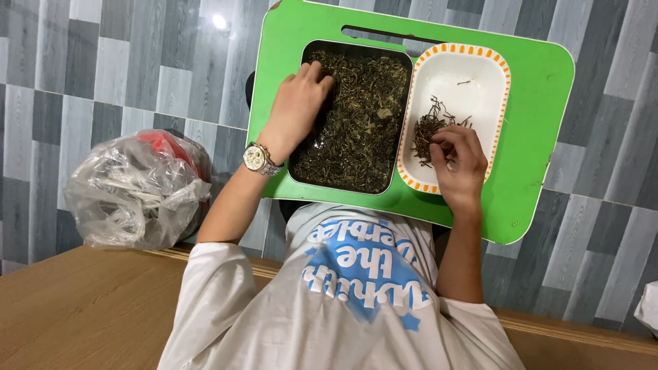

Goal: The person sits on the floor and sorts dried green herbs from a metal tray into a white bowl using both hands. They pick up small handfuls of the herbs, separate them, and place the selected portions into the bowl.

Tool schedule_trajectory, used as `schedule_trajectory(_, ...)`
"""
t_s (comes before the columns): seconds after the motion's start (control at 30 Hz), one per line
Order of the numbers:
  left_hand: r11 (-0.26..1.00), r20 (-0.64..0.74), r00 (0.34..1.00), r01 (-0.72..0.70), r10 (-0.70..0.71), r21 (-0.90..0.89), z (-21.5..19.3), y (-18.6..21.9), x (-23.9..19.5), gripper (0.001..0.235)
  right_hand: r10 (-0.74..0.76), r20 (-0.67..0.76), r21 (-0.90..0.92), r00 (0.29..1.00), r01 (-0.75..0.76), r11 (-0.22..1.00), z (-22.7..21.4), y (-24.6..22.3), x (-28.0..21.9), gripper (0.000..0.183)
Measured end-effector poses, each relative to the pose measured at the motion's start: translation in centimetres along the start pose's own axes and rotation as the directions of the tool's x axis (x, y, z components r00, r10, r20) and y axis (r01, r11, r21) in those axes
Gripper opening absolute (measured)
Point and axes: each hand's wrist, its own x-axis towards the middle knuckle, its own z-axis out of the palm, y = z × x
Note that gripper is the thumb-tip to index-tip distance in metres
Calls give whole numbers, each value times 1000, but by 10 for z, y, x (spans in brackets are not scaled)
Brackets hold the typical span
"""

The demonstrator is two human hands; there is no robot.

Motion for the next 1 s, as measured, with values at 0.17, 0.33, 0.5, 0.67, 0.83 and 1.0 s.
schedule_trajectory(0.17,998,-6,1000,-12,12,62,14,2,-3,9,7,8,14,1000,-7,1000,-1,-2,0,13)
schedule_trajectory(0.33,1000,-15,1000,7,-8,-20,5,6,-3,9,-7,25,-28,1000,7,1000,-1,-2,0,14)
schedule_trajectory(0.5,1000,63,998,14,-13,-28,6,10,-6,12,-158,-10,43,987,158,986,8,41,-5,6)
schedule_trajectory(0.67,986,88,996,19,-5,-163,-15,48,-10,17,-156,26,53,987,154,987,8,39,-6,8)
schedule_trajectory(0.83,895,92,990,-52,103,-444,-30,103,-2,16,-175,65,39,982,173,984,6,41,-8,12)
schedule_trajectory(1.0,815,-14,990,-123,140,-566,-18,143,1,11,-209,55,31,976,208,978,7,41,-5,9)
